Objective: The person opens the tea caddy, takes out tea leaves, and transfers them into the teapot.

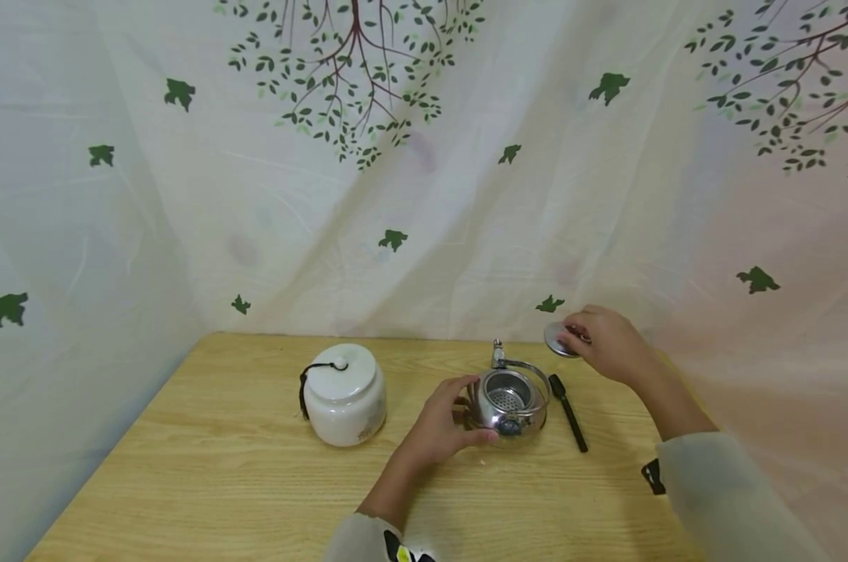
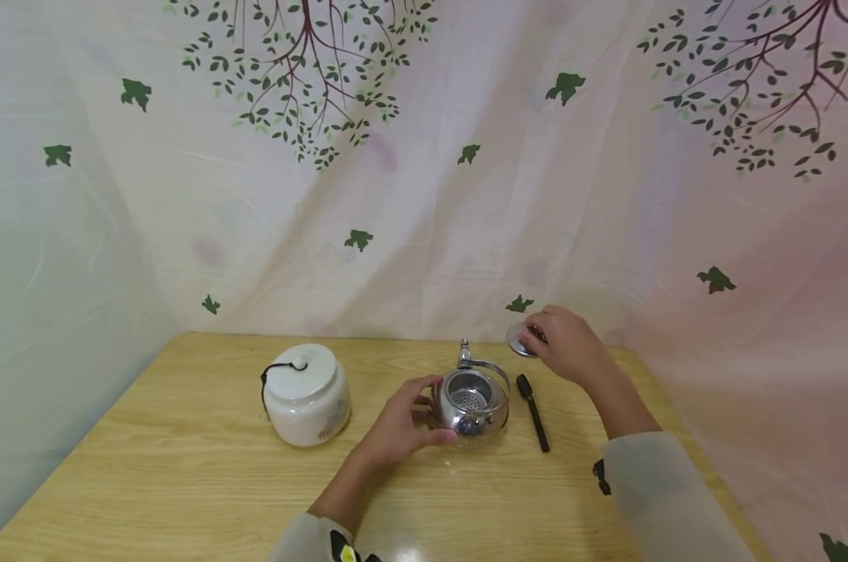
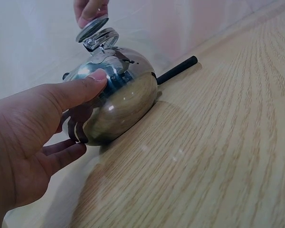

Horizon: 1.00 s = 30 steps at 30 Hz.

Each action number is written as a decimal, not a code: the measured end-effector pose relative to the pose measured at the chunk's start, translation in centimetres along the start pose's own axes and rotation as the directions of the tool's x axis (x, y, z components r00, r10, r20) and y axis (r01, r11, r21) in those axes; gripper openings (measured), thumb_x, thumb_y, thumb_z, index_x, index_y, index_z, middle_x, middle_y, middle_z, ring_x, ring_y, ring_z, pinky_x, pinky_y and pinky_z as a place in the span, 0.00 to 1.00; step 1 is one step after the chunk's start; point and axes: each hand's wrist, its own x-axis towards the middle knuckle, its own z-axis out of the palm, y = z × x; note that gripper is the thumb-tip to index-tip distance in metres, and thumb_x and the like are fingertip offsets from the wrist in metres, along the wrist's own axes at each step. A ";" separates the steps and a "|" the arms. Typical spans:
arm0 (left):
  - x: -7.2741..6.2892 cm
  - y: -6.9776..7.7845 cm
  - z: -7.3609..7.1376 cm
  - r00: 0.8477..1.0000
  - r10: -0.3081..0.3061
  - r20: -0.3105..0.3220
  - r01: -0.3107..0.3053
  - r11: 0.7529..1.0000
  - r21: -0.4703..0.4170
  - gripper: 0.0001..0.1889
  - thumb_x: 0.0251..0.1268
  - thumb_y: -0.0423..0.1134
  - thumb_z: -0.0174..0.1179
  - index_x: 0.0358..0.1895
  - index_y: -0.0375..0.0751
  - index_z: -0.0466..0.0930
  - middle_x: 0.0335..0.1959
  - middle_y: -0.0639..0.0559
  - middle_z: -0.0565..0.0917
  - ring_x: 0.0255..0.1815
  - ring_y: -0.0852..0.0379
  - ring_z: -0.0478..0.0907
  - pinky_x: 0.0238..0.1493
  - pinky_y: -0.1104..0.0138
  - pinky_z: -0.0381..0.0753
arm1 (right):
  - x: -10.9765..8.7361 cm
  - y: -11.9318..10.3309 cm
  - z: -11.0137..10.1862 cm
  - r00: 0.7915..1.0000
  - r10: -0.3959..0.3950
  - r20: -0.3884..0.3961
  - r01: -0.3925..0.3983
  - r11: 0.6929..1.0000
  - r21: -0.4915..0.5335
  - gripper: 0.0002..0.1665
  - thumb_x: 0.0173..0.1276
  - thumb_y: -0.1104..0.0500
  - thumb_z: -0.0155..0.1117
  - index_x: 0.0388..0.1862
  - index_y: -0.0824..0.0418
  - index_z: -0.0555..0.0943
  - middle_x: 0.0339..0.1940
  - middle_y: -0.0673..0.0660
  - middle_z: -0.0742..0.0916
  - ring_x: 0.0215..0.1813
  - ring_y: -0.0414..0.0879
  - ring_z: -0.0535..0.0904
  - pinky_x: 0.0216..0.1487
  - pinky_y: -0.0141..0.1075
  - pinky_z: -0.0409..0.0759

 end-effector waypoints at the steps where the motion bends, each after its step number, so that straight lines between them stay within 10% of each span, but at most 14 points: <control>1: 0.0 0.0 0.0 1.000 -0.001 -0.001 0.001 1.000 0.000 0.48 0.52 0.49 0.81 0.76 0.48 0.66 0.70 0.44 0.71 0.57 0.50 0.80 0.57 0.62 0.82 | -0.1 0.3 0.2 1.000 0.010 0.006 -0.010 1.000 0.002 0.12 0.74 0.58 0.67 0.45 0.68 0.85 0.32 0.54 0.82 0.31 0.46 0.73 0.34 0.44 0.74; 30: -0.1 0.0 -0.2 1.000 -0.003 -0.003 0.003 1.000 -0.006 0.47 0.51 0.49 0.81 0.76 0.49 0.67 0.70 0.45 0.71 0.57 0.50 0.79 0.57 0.65 0.81 | -7.5 7.6 11.0 0.940 0.341 -0.027 -0.335 0.933 0.133 0.17 0.74 0.64 0.64 0.50 0.79 0.80 0.41 0.73 0.84 0.45 0.69 0.81 0.46 0.63 0.79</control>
